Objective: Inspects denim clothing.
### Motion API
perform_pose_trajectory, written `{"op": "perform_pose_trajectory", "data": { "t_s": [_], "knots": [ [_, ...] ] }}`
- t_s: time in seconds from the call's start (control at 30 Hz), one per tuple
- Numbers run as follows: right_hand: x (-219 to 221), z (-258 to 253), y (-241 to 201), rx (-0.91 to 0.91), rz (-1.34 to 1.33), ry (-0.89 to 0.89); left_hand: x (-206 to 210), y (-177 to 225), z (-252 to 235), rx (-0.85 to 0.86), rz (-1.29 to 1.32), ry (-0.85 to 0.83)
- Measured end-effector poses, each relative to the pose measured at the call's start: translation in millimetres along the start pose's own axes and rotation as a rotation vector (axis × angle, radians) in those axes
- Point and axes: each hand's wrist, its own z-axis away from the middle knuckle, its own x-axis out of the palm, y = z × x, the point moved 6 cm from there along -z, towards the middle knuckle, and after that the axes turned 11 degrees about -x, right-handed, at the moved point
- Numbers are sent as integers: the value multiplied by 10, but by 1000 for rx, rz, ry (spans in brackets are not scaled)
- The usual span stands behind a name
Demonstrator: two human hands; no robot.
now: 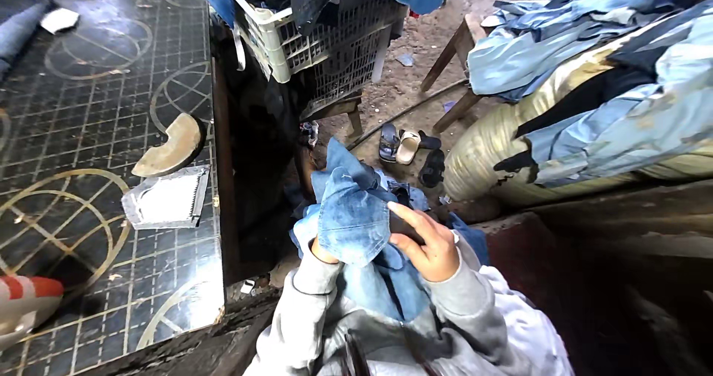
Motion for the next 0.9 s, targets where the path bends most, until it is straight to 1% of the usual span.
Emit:
{"op": "perform_pose_trajectory", "data": {
  "t_s": [0.03,0.07,0.1,0.17,0.23,0.27,0.33,0.37,0.43,0.47,0.5,0.57,0.6,0.67,0.7,0.83,0.87,0.9],
  "knots": [
    [-3,-5,-1,3,26,0,40,105,11,-118,-55,18],
    [3,-20,-8,11,50,2,101,284,39,-296,-138,18],
    [17,-38,-14,19,66,6,141,358,54,-340,-193,-7],
    [55,-81,-26,36,79,9,169,371,69,-236,-198,-31],
    [82,-106,-25,38,73,4,115,283,55,-156,-153,35],
    [85,-107,-28,35,67,4,92,298,55,-171,-169,63],
    [76,-80,-29,31,58,14,93,424,69,-326,-293,60],
    [70,-62,-23,30,58,20,92,435,76,-364,-298,50],
    [74,-36,-4,30,45,36,82,316,70,-210,-96,42],
    [77,-30,6,32,24,47,103,322,75,-177,-54,9],
    [81,-30,13,39,-18,64,148,410,91,-191,-77,-11],
    [98,-41,34,71,-155,101,180,480,84,-173,-205,-27],
    [108,-44,48,90,-247,120,182,450,67,-131,-184,-16],
    [124,-44,71,145,-445,148,192,330,10,54,-29,-5],
    [129,-44,77,187,-539,158,206,303,-23,111,15,-6],
    [148,-60,71,411,-769,165,214,280,-113,133,3,-16],
    [153,-62,70,418,-771,165,210,262,-128,127,26,-26],
    [149,-64,67,389,-735,159,204,248,-129,116,60,-29]
  ]
}}
